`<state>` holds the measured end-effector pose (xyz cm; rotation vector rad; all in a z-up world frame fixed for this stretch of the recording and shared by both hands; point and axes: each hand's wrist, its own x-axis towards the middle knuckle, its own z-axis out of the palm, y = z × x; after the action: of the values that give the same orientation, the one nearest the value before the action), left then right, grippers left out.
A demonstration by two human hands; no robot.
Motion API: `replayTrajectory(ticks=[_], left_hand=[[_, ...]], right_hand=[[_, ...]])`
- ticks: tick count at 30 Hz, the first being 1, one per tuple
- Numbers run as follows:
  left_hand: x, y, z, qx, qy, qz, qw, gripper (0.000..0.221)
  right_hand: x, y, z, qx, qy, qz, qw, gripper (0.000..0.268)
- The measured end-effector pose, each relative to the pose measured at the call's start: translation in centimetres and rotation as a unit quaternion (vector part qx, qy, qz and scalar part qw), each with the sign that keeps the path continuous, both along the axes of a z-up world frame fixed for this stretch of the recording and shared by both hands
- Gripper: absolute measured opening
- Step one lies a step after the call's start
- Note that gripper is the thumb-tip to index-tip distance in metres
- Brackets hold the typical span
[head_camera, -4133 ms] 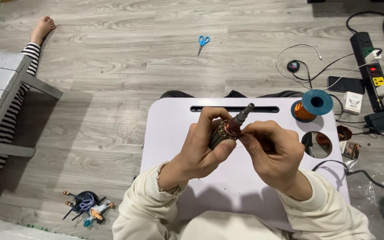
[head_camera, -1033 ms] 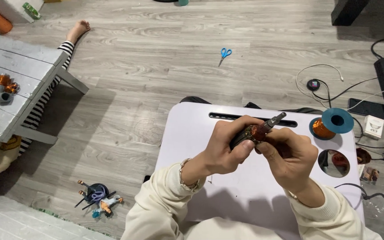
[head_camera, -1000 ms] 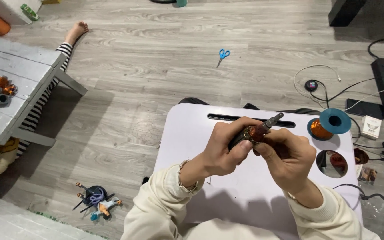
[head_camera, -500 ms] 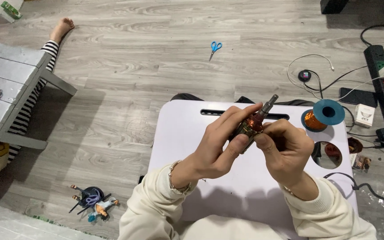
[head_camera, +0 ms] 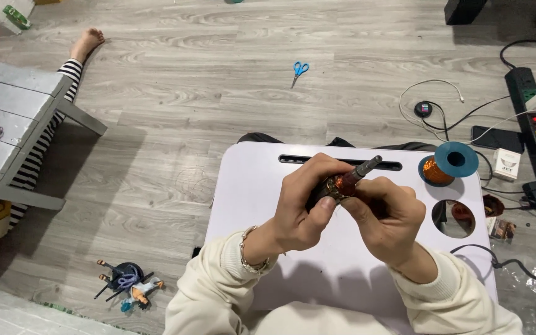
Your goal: Winding copper wire onto a motor armature at a workstation
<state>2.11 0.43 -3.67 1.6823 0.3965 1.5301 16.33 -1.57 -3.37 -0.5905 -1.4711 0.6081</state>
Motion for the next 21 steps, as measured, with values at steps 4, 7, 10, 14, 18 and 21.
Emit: replayTrajectory(ticks=[4, 7, 10, 14, 18, 21], left_hand=[[-0.11, -0.05, -0.27, -0.007, -0.012, 0.001, 1.000, 0.040], [-0.23, 0.20, -0.19, -0.010, -0.016, 0.002, 1.000, 0.037], [-0.26, 0.00, -0.07, -0.013, -0.021, 0.008, 1.000, 0.036], [-0.27, 0.16, 0.03, -0.014, -0.023, 0.002, 1.000, 0.035], [-0.31, 0.15, -0.10, -0.015, -0.022, -0.008, 1.000, 0.036], [-0.47, -0.09, 0.43, -0.006, -0.024, -0.008, 1.000, 0.037]], right_hand=[[-0.17, -0.07, -0.05, -0.001, -0.001, 0.005, 1.000, 0.014], [-0.11, 0.22, -0.43, 0.002, 0.003, 0.008, 1.000, 0.012], [0.05, 0.17, -0.61, 0.008, -0.012, 0.011, 1.000, 0.012], [-0.02, 0.21, -0.13, 0.016, -0.012, 0.018, 1.000, 0.010], [0.14, 0.44, -0.20, 0.027, 0.021, 0.060, 0.998, 0.009], [0.32, 0.31, 0.02, 0.032, 0.022, 0.067, 0.997, 0.005]])
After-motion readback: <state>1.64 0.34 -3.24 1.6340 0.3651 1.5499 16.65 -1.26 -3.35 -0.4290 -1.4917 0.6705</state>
